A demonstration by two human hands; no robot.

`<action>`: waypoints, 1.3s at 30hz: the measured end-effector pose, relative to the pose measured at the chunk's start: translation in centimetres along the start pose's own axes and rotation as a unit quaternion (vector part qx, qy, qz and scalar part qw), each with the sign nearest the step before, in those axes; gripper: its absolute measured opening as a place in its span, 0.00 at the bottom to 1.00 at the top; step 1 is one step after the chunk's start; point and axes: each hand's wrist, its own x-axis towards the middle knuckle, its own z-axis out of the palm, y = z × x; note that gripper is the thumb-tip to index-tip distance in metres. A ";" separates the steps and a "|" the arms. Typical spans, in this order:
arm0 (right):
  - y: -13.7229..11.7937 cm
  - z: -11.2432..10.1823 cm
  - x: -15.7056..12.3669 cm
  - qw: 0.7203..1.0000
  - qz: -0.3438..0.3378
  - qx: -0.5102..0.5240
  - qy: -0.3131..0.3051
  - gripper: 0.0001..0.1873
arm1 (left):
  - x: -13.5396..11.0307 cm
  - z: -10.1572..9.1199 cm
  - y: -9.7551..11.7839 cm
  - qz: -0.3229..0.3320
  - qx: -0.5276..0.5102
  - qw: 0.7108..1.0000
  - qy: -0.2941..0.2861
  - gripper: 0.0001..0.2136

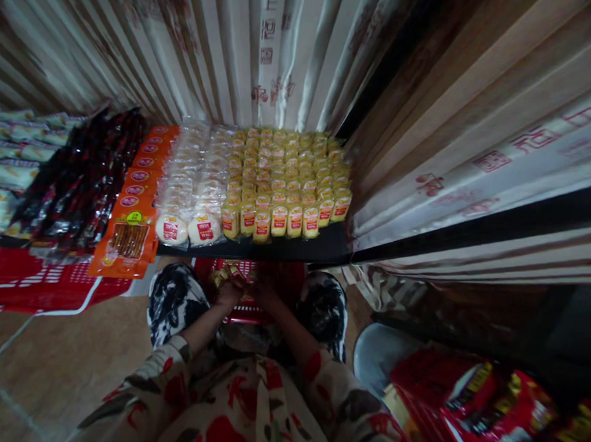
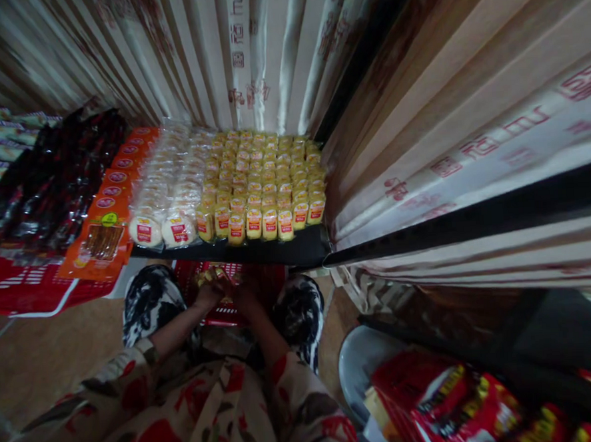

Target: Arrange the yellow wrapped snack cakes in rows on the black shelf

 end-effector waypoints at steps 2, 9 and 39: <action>-0.3 -0.9 -0.6 1.000 -0.005 0.014 0.015 0.12 | -0.8 -0.5 0.1 -0.011 -0.059 0.998 0.021 0.07; -1.4 -3.5 -3.0 0.988 0.001 0.093 0.121 0.19 | -4.2 -2.4 0.8 0.006 -0.237 0.969 0.067 0.09; -3.7 -9.3 -7.7 0.764 0.001 0.565 0.312 0.19 | -10.4 -5.6 11.8 0.301 -0.268 0.912 0.073 0.19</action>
